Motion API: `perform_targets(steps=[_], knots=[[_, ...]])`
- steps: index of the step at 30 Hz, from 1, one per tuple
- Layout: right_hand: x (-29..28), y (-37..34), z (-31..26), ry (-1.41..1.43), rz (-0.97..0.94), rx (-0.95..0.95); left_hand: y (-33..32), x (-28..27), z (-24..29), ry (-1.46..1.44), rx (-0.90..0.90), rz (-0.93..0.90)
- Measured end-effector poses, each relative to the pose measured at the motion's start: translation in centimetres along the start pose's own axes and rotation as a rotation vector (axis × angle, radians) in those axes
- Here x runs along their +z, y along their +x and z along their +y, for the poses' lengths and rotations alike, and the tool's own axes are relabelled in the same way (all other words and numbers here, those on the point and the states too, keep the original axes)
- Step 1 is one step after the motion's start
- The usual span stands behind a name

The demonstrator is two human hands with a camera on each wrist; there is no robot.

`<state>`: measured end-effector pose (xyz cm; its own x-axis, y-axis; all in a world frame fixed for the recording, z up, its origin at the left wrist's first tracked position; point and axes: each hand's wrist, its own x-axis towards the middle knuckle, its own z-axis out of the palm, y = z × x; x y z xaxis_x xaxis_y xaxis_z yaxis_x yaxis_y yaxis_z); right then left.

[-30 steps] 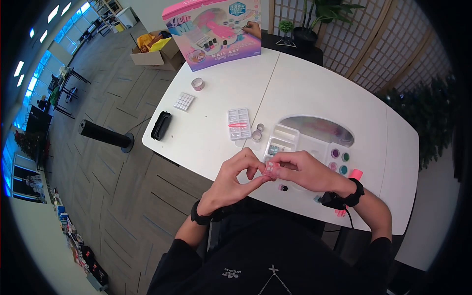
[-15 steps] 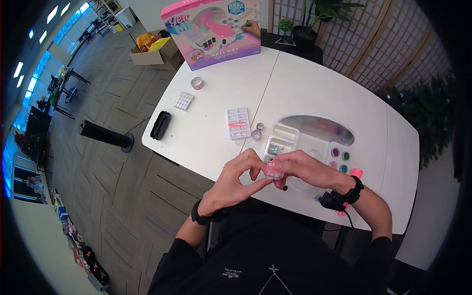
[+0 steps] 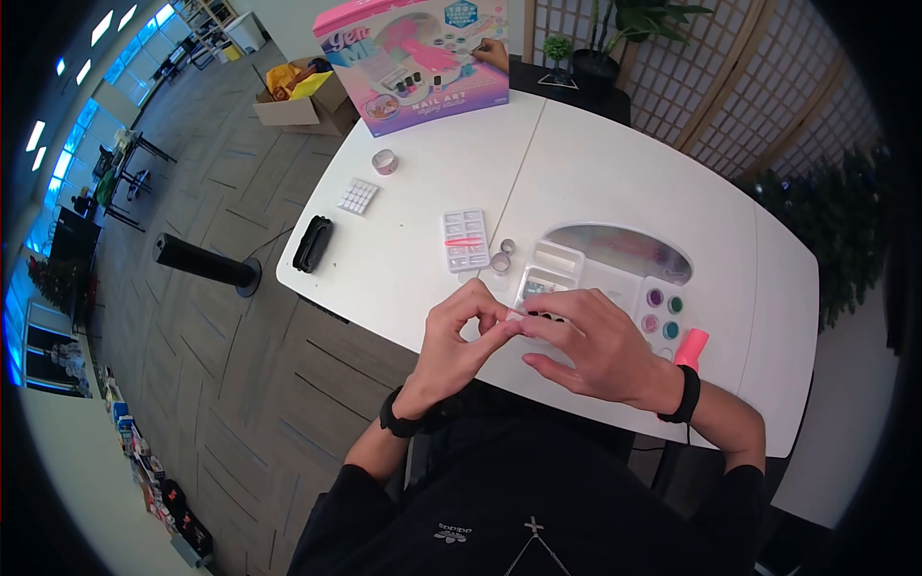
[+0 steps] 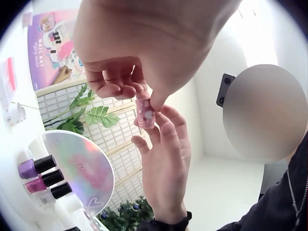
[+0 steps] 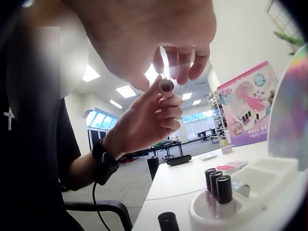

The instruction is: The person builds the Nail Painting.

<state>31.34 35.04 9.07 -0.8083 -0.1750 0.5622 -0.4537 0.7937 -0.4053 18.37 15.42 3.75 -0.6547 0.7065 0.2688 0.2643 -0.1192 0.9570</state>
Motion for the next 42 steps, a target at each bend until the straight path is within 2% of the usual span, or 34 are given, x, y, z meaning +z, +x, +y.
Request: perform_targets(steps=[3,6,21,25,31,42], knots=[[0.4,-0.3,0.1,-0.12,0.006,-0.036,-0.1,0.6,-0.3,-0.034,-0.033,0.025],[0.5,-0.3,0.2,-0.156,0.025,-0.034,-0.6,1.5,-0.9,-0.205,-0.133,0.06],[0.0,-0.3,0.3,-0.22,0.074,0.009,-0.7,1.7,0.2,-0.388,-0.127,-0.006],[-0.5,-0.2,0.0,-0.214,0.015,0.042,-0.7,1.9,0.1,-0.392,-0.126,0.008],[0.3,-0.4,0.2,-0.079,0.054,0.078,-0.7,1.8,0.1,-0.276,-0.111,0.014],[0.0,-0.2,0.2,-0.09,0.045,0.105,-1.0,1.8,0.2,-0.19,-0.103,0.033]])
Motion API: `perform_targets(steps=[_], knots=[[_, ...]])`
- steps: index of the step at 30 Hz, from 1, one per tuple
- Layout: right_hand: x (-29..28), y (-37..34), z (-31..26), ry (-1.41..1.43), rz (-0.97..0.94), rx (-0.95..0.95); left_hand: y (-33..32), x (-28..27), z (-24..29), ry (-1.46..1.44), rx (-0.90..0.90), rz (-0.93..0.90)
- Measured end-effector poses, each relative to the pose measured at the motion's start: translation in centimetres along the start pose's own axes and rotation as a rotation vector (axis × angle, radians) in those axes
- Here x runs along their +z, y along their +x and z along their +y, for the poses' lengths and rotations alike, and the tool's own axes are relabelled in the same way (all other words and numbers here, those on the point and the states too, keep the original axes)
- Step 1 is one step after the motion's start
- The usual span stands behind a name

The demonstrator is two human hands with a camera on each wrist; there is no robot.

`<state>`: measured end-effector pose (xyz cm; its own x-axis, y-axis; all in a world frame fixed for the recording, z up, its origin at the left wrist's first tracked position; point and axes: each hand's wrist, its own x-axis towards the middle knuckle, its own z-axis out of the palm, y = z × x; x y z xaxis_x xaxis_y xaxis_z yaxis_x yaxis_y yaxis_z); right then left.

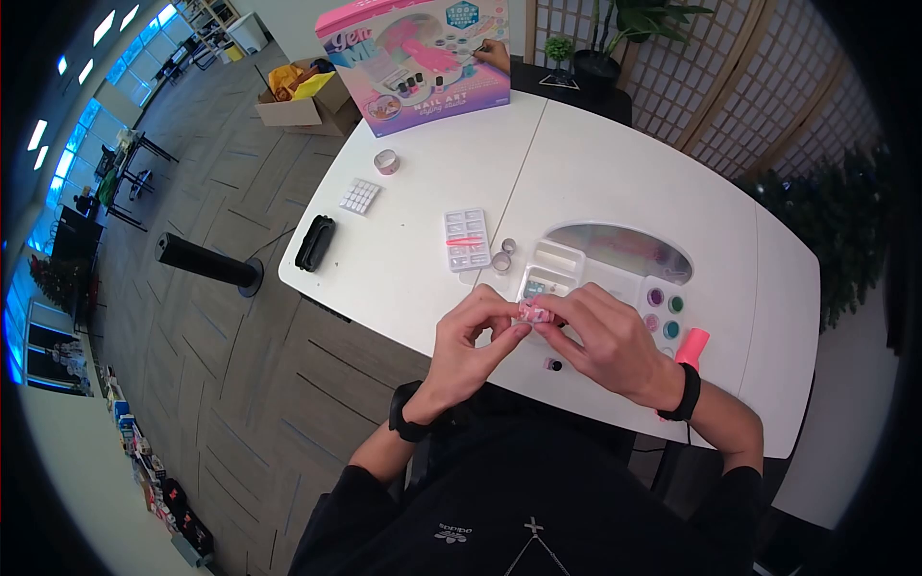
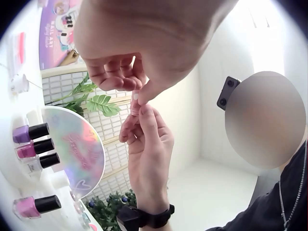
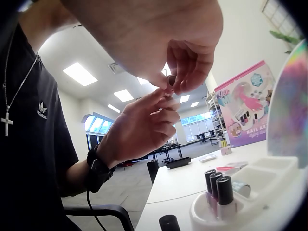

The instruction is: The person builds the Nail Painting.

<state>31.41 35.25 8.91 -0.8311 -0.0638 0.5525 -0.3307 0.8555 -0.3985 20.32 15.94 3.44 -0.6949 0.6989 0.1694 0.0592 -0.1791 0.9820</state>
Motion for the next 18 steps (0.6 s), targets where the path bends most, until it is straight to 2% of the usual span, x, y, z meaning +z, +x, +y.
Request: perform_targets(steps=[10,13,18], knots=[[-0.19,0.05,-0.21,0.158,-0.096,0.113,0.02,-0.22,0.13,-0.065,-0.024,-0.017],[-0.31,-0.04,-0.26,0.339,-0.171,0.271,-0.03,-0.23,0.09,-0.087,-0.037,-0.021],[-0.63,0.11,-0.45,0.487,-0.264,0.422,-0.01,-0.25,0.26,-0.106,-0.028,-0.034]])
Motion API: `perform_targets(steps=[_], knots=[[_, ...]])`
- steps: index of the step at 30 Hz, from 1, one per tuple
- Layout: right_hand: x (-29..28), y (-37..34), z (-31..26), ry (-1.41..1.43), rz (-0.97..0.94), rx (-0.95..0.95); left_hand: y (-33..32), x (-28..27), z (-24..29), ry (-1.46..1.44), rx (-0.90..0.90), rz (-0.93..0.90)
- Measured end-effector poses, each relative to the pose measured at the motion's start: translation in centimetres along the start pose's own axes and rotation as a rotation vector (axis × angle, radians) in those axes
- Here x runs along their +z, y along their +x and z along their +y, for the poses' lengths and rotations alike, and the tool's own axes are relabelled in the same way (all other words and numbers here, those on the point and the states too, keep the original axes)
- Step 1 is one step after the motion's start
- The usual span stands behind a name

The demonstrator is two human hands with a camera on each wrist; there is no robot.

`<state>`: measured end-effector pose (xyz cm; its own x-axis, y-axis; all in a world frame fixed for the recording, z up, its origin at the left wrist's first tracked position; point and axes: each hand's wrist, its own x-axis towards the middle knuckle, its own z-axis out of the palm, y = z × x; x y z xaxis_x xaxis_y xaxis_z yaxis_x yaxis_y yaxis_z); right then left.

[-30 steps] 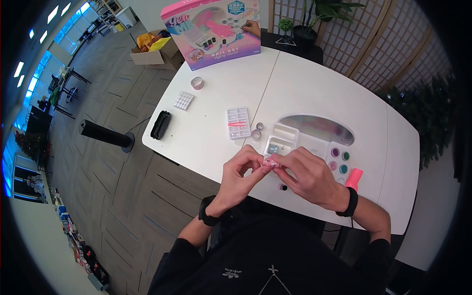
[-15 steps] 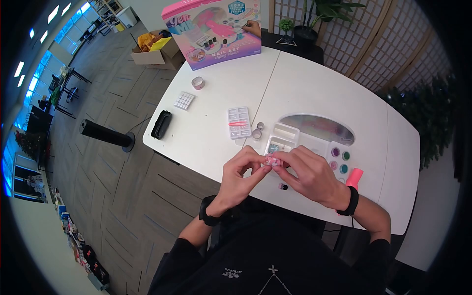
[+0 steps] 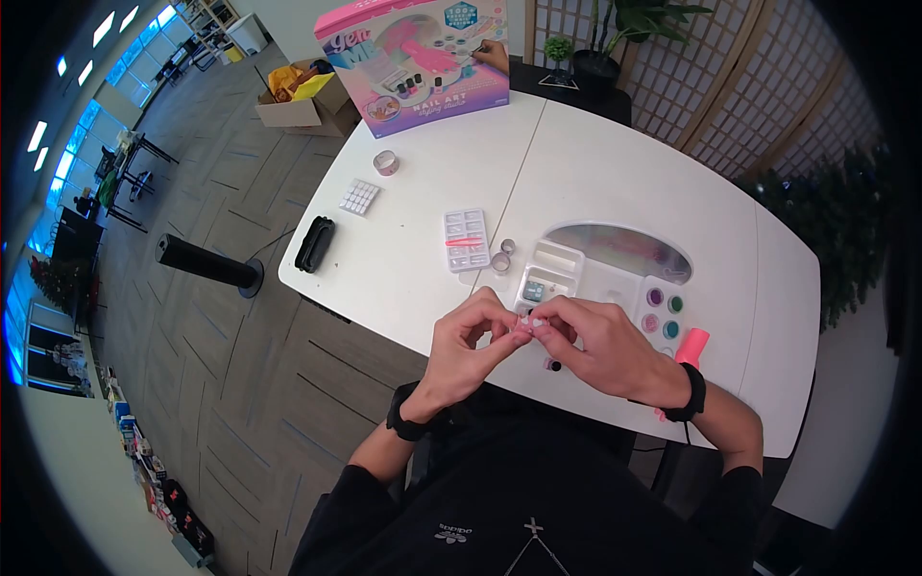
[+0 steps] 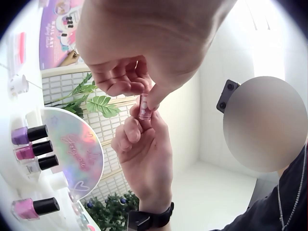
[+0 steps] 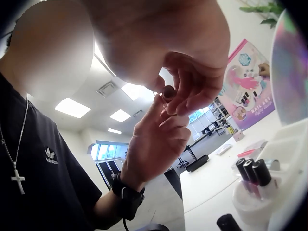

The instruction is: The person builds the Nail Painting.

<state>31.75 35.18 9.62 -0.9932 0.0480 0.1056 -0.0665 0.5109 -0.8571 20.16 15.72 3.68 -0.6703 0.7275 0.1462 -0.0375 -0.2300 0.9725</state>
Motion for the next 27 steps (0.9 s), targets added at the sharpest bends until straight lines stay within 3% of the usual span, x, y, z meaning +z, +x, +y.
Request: perform_targets(steps=[7,10,16,19,22,27], knots=[[-1.2,0.4,-0.5,0.261,-0.226,0.276,0.0,-0.1,0.1,0.022,0.017,-0.024],[-1.4,0.6,-0.5,0.15,-0.227,0.264,0.1,-0.1,0.0,0.027,-0.029,-0.011],[-0.5,0.1,-0.6,-0.221,0.098,-0.035,0.6,-0.2,-0.6,-0.121,-0.117,0.025],[-0.2,0.0,-0.3,-0.351,0.174,-0.173,0.7,-0.5,-0.9,-0.184,-0.147,0.014],[0.2,0.2,-0.1,-0.498,0.209,-0.366,0.7,-0.4,-0.8,-0.193,-0.156,0.018],[0.5,0.3,0.2,-0.563,0.174,-0.375,0.5,0.4,-0.2,-0.166,-0.159,0.013]])
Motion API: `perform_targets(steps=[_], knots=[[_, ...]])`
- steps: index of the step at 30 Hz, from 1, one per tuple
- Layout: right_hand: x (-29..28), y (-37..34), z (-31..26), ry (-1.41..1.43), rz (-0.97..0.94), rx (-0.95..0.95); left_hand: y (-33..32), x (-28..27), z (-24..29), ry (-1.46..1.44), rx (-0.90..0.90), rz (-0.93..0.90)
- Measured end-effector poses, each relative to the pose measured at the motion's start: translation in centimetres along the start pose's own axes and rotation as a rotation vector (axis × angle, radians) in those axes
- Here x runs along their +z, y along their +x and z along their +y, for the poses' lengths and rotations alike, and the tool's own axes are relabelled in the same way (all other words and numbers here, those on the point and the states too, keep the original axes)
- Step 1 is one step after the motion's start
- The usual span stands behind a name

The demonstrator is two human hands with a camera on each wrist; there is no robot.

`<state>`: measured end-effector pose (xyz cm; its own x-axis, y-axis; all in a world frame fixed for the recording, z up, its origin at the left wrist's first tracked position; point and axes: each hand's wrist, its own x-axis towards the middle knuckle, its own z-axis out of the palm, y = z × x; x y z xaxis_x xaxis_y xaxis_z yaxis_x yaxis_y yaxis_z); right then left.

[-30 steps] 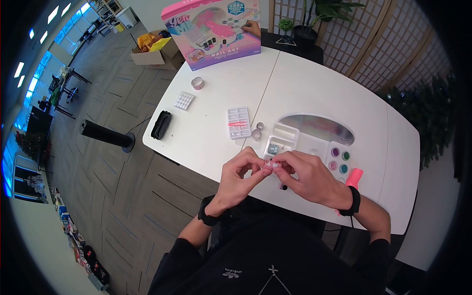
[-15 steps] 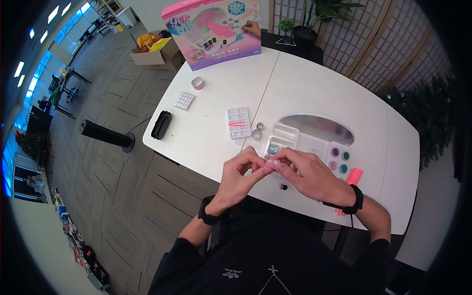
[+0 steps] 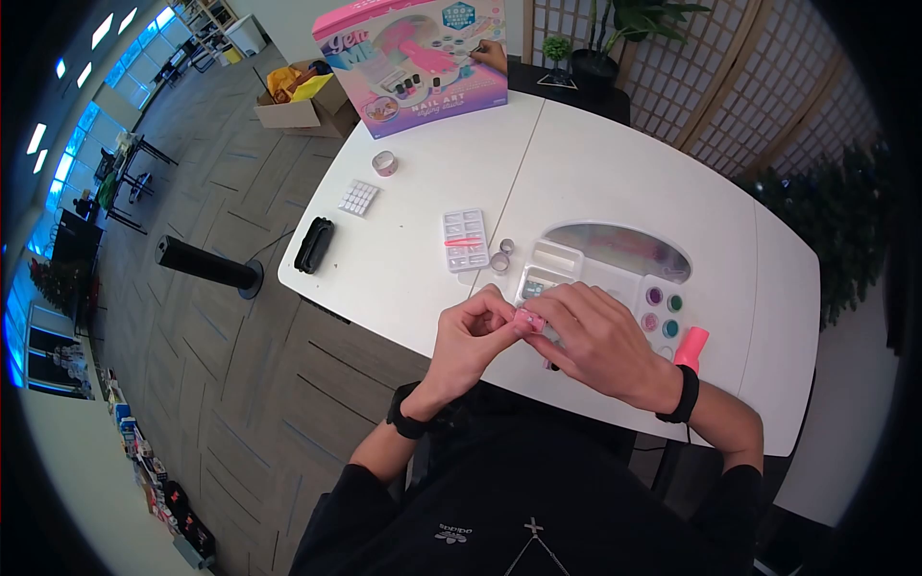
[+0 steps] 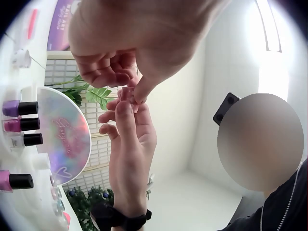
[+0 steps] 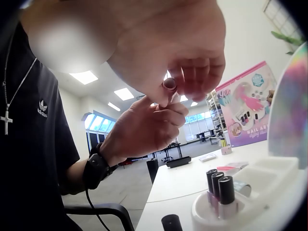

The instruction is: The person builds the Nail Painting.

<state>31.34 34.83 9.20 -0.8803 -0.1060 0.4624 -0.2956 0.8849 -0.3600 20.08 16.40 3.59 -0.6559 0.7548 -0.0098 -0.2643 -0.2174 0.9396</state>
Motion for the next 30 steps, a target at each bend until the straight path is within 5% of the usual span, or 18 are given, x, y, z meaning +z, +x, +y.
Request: perform_targets(steps=[7,16,22,30], knots=[[-0.3,-0.1,0.2,0.194,-0.074,0.094,-0.1,0.1,0.0,-0.003,0.024,-0.027],[-1.2,0.4,-0.1,0.636,-0.331,0.481,0.1,-0.1,0.1,0.093,0.059,-0.039],[-1.1,0.6,0.7,0.582,-0.372,0.479,0.4,-0.7,-0.3,0.158,0.081,-0.044],[-0.6,-0.2,2.2,1.005,-0.555,0.636,0.4,-1.4,0.1,0.25,0.198,-0.175]])
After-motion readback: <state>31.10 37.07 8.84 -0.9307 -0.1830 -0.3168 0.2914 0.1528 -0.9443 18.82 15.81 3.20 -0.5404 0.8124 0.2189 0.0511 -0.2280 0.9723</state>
